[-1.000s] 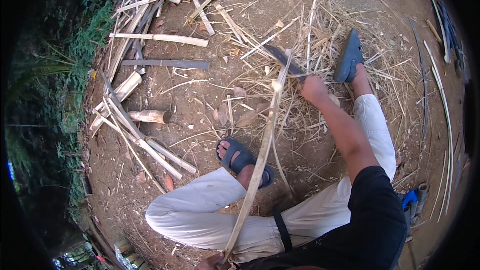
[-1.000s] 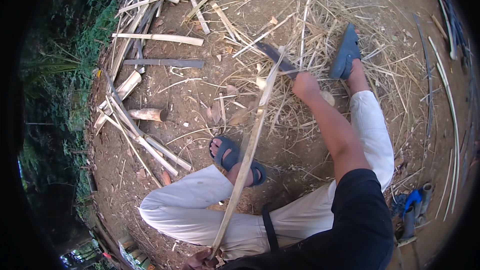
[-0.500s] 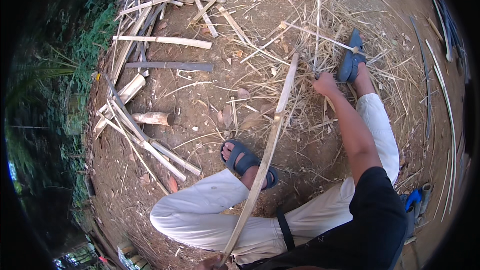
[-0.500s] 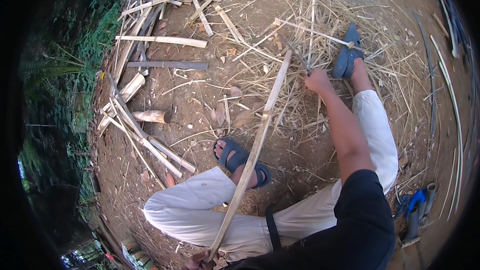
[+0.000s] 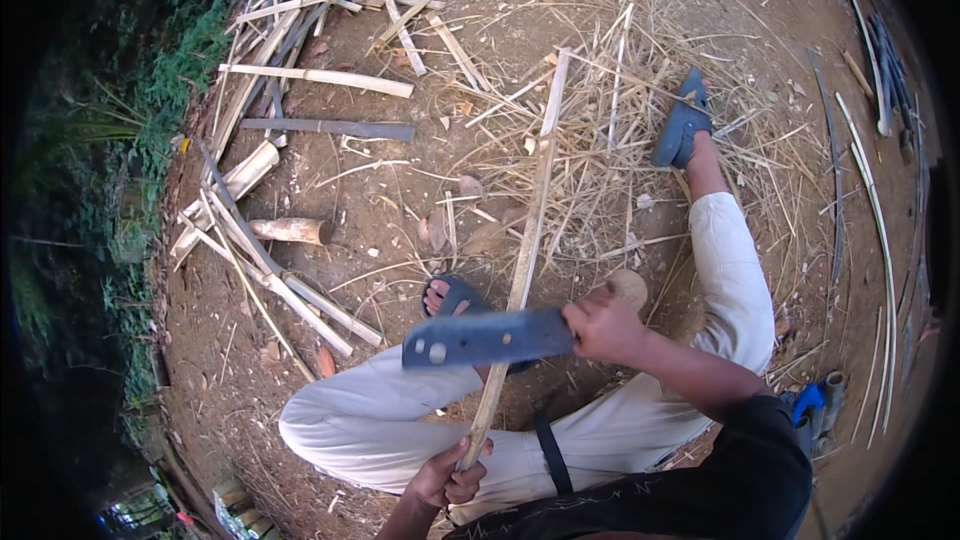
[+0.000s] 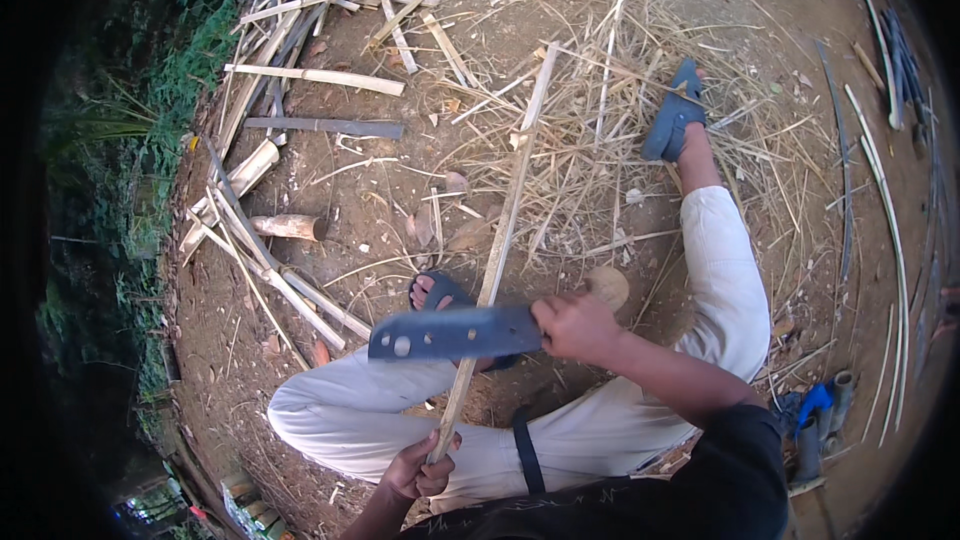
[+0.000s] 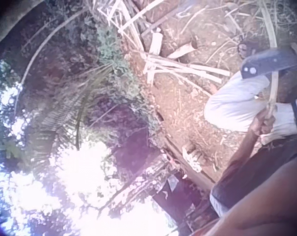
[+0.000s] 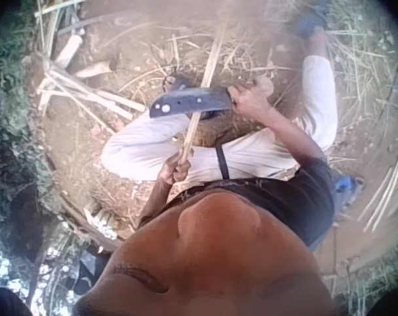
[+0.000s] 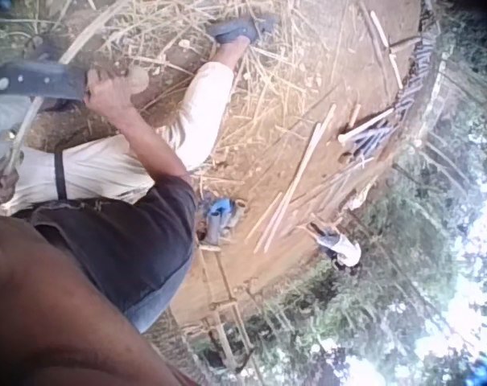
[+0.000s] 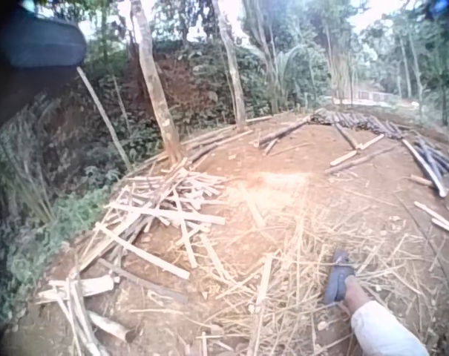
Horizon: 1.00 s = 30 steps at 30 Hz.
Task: The person scrapes a long strip of bamboo with a blade and whittles the end of a wooden handle.
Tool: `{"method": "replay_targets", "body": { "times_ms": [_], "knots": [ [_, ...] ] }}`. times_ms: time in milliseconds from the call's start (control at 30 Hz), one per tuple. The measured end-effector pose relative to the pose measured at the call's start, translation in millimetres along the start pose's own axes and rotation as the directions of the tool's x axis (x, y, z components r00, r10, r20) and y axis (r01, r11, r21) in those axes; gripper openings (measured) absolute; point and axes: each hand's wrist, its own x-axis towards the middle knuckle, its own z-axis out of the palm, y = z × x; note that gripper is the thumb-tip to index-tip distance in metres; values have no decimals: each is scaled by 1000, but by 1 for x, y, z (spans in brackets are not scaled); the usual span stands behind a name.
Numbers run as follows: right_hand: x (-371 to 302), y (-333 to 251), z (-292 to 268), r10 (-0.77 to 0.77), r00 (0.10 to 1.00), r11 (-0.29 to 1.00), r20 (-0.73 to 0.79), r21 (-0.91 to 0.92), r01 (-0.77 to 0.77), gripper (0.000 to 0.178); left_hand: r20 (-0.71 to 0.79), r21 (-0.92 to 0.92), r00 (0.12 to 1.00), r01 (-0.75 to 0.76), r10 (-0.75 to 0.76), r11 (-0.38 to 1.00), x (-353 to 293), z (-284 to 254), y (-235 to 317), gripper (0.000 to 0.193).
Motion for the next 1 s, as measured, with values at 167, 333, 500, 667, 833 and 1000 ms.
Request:
{"method": "replay_targets", "body": {
  "times_ms": [167,333,500,667,833,1000],
  "knots": [
    [7,56,8,28,994,977,108,-214,-5,24,-39,4,999,28,-28,1000,-8,-6,-20,42],
    [62,119,-21,464,884,876,62,-180,-448,21,-4,-40,1000,10,-10,999,-4,-15,-26,44],
    [54,116,-5,132,977,957,166,-277,-82,22,-22,-24,998,55,-55,998,-11,-14,-38,43],
    [83,163,-11,529,849,817,15,-280,-504,22,-72,32,997,34,-32,999,-21,-15,-37,43],
    [48,108,4,65,996,971,63,-232,-49,19,-27,-104,999,27,-30,994,-23,-15,-43,42],
    [85,216,-7,687,722,670,-78,-316,-672,17,-29,-94,998,50,-53,994,-36,-26,-43,42]
  ]
}}
